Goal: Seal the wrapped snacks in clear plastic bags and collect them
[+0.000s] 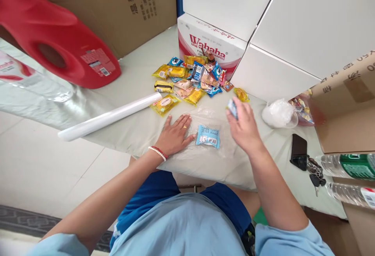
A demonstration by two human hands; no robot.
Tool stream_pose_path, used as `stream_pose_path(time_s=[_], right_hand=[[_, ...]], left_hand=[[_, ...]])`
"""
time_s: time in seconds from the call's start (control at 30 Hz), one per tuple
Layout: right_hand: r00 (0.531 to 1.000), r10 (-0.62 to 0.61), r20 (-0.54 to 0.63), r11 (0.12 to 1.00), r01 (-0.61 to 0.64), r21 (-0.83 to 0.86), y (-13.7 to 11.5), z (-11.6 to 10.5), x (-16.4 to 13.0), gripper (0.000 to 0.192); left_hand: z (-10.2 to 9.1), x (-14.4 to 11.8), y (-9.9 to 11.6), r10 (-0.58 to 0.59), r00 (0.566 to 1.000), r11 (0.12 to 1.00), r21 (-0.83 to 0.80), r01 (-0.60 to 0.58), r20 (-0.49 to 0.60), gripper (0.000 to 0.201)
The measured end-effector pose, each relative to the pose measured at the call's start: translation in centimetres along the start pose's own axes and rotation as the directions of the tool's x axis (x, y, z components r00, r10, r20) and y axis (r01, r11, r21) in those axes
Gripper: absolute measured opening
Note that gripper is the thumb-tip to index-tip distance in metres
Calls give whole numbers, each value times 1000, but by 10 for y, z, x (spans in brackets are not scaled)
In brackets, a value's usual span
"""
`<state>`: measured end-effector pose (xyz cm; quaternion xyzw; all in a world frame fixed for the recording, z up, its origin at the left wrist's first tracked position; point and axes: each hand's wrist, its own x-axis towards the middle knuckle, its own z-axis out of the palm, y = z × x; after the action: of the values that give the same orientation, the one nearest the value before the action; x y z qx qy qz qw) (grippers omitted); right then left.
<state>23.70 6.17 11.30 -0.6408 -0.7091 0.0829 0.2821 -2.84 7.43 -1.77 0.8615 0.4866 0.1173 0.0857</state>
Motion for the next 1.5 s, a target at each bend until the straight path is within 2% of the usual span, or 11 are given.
stream_pose_path(time_s=[0.13, 0.33, 0.47, 0.6, 0.77, 0.9, 1.03, 1.13, 1.23, 1.37, 1.5], right_hand=[[958, -210, 195, 948, 248, -197, -15, 59, -15, 64], [910, -203, 362, 937, 288, -198, 14, 96, -71, 69], [947, -90, 308, 994, 68, 81, 31, 89, -67, 59], [952, 163, 261, 925, -239, 294, 35, 75, -57, 55], [926, 303, 224, 864, -366, 345, 38, 50, -67, 65], [915, 92, 394, 887, -255, 385, 36, 16, -95, 58], [719, -262, 644, 901, -57, 431, 22, -13, -128, 41], [600, -301, 741, 910, -50, 411, 13, -29, -146, 46], [666, -249, 703, 931, -34, 362, 17, -50, -149, 49], [853, -35, 521, 980, -74, 187, 27, -72, -120, 46], [968, 47, 245, 997, -60, 44, 17, -41, -74, 47]], left_hand=[[-1, -1, 1, -10, 1000, 1000, -11, 9, -14, 70], [2, -2, -1, 14, 998, 999, -43, -16, -55, 70], [-2, -4, -5, 45, 981, 997, -59, -57, -189, 68], [-13, -9, -10, 87, 943, 989, -88, -121, -322, 32], [-25, -23, -11, 301, 950, 935, -170, -311, -84, 26], [-29, -36, -9, 302, 953, 909, -293, -297, -29, 32], [-27, -39, -2, 107, 993, 905, -408, -118, -48, 42], [-23, -34, 10, -13, 1000, 939, -344, 12, -1, 48], [-19, -31, 20, -57, 998, 976, -208, 58, 12, 36], [-17, -40, 23, -18, 1000, 985, -171, 21, 21, 24], [-20, -56, 17, 46, 998, 972, -228, -52, -32, 16]])
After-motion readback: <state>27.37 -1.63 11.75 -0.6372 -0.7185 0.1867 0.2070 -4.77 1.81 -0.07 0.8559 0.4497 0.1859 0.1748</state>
